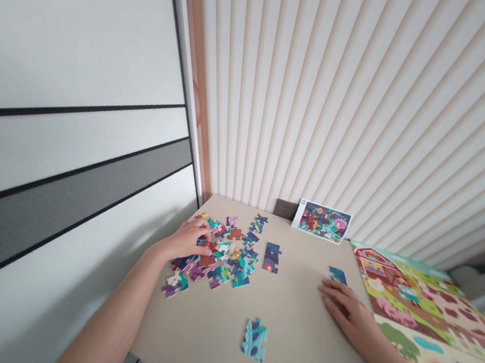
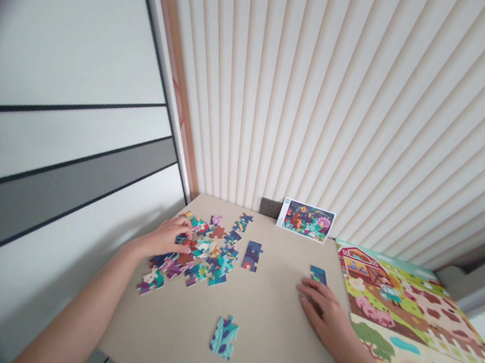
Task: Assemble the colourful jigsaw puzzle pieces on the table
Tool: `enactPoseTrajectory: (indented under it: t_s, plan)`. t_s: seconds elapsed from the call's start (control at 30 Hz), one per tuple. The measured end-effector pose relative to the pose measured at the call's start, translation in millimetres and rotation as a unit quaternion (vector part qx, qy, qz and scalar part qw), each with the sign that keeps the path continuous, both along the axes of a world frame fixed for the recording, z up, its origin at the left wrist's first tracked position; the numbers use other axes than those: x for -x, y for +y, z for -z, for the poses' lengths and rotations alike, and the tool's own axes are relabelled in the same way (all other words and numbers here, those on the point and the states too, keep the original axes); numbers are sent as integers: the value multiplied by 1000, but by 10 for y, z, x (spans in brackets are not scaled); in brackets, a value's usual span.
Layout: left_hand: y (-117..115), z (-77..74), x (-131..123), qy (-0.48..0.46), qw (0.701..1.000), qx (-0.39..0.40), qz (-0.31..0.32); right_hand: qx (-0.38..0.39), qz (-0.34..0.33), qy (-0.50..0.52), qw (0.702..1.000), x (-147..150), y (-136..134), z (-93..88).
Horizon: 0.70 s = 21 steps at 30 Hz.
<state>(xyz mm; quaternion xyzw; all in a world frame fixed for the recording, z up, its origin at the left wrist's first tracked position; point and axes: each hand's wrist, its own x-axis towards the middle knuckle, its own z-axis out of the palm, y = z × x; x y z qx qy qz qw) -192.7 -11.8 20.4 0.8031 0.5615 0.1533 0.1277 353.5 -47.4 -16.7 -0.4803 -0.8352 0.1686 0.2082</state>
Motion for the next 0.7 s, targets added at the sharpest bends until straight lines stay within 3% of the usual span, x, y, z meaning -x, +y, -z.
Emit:
enactPoseTrajectory:
  t_s: [0.17,0.33,0.43,0.6,0.7]
  plan:
    - [-41,-100,-17,-35,999,6,7,-6,2,6,1000,18,-10,-39]
    - [-97,-176,-74,-127,989,74,-12,-15,3,12,1000,24,-2,-37]
    - [-110,-192,-121,-187,979,77,-26,-13,1,12,1000,17,2,-22]
    - [-65,-219,-92,-258,962,0,-94,-12,1,14,1000,17,0,-31]
    - [-46,-269,-118,-314,936,-59,-147,-17,2,21,1000,18,7,-28]
